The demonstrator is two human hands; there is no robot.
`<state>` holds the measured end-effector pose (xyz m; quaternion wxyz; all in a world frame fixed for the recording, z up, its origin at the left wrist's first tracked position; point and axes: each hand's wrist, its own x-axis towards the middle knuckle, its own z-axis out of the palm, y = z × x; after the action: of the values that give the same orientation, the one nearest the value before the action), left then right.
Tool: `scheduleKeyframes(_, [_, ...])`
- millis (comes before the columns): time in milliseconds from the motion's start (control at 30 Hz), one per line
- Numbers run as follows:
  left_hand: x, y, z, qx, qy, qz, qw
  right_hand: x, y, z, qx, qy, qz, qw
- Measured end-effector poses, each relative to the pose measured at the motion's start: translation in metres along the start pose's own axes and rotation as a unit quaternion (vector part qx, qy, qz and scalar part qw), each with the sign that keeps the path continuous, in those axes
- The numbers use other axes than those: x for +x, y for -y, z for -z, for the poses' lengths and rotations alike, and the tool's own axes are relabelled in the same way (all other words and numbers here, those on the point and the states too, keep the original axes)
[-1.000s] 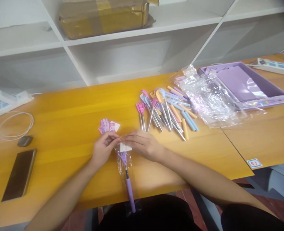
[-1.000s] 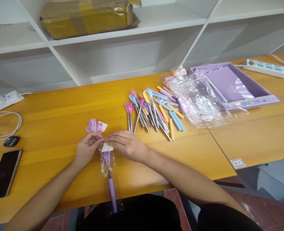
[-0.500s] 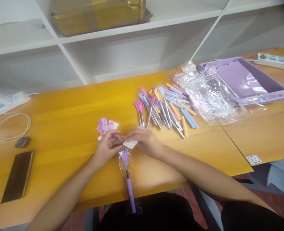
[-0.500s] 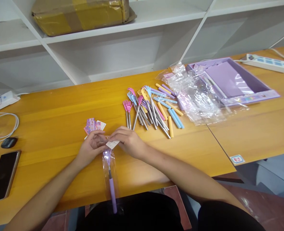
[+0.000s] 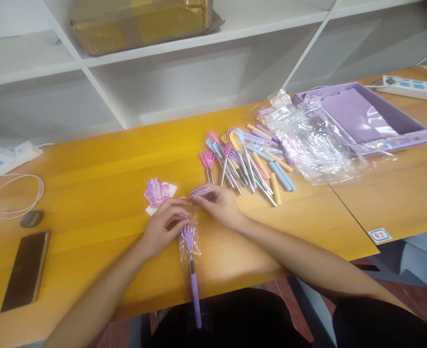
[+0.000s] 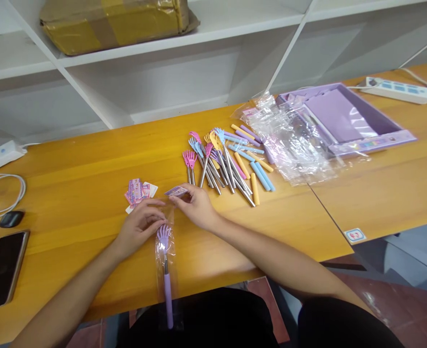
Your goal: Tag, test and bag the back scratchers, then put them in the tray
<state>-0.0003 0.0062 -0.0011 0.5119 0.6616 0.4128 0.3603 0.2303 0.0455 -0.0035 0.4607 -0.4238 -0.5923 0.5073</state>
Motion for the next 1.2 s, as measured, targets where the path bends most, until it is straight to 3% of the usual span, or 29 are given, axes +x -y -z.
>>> scheduleKeyframes(100, [0.000, 0.002, 0.003, 0.024, 0.041, 0.011, 0.999, 0.002, -0.002, 0.002, 0.021, 0.009, 0.030, 0.999])
scheduleKeyframes(300, [-0.002, 0.009, 0.003, -0.101, 0.022, 0.049, 0.993, 0.000, 0.006, 0.010, -0.121, 0.014, 0.131, 0.984])
scheduleKeyframes(500, [0.005, 0.005, 0.009, -0.250, 0.039, 0.050, 0.966, -0.002, 0.006, 0.006, -0.198, 0.044, 0.218, 0.955])
scheduleKeyframes(667, [0.009, 0.000, 0.011, -0.327, 0.033, 0.041, 0.944, -0.001, 0.005, 0.007, -0.201, 0.049, 0.244, 0.947])
scheduleKeyframes(933, [0.008, -0.001, 0.012, -0.364, 0.007, 0.091, 0.927, 0.000, 0.005, 0.009, -0.186, 0.026, 0.272, 0.944])
scheduleKeyframes(1200, [0.008, 0.004, 0.015, -0.385, -0.010, 0.109, 0.916, -0.003, -0.002, 0.011, -0.259, 0.116, 0.255, 0.924])
